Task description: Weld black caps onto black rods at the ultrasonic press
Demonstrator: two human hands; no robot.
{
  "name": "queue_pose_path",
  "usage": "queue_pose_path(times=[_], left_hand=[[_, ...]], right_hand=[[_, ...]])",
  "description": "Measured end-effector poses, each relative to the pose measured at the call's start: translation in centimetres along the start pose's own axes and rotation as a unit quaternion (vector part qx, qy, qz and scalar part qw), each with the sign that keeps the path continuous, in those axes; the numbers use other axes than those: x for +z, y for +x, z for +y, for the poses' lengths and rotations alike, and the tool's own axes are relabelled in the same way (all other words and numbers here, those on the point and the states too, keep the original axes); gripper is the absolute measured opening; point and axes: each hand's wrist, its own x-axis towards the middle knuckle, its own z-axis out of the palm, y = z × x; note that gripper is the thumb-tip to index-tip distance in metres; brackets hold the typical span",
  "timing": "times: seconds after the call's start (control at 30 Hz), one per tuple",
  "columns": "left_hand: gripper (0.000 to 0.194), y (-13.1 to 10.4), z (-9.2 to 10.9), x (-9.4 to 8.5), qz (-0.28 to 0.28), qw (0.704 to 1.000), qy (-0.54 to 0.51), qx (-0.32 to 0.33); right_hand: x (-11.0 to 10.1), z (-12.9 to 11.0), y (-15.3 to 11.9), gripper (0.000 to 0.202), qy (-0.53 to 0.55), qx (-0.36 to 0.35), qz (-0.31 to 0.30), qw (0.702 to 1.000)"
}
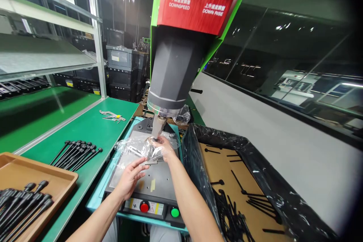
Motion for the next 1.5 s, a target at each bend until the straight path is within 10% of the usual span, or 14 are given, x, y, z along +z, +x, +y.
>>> queue_pose_path(times=[0.27, 0.83, 1.0, 1.17, 1.33, 1.5], left_hand=[[0.038, 0.3, -0.2, -0.1, 0.003, 1.0, 0.006, -0.013], [0.042, 0.2, -0.2, -0.1, 0.004, 1.0, 0.025, -0.004], [0.045, 0.3, -0.4, -0.3, 0.013, 0.999, 0.033, -0.005], [0.045, 0.4, -1.1, -0.9, 0.015, 0.998, 0.06, 0.006], [0.044, 0.4, -1.3, -1.1, 0.017, 0.997, 0.075, 0.011], [0.045, 0.6, -1.3, -1.3, 0.022, 0.997, 0.073, 0.015]], right_hand=[[-0.8, -0.5, 0.1, 0.036, 0.017, -0.008, -0.046, 0.999], [1.8, 1.6, -0.1, 0.039, 0.053, 0.0, 0.112, 0.992], [0.3, 2.0, -2.5, 0.055, 0.11, 0.015, 0.137, 0.984], [-2.7, 2.9, -5.1, 0.037, 0.307, 0.097, 0.161, 0.933], [-5.2, 2.0, -6.2, 0.06, 0.42, 0.137, 0.186, 0.878], [-5.5, 1.8, -6.0, 0.033, 0.362, 0.13, 0.213, 0.898]])
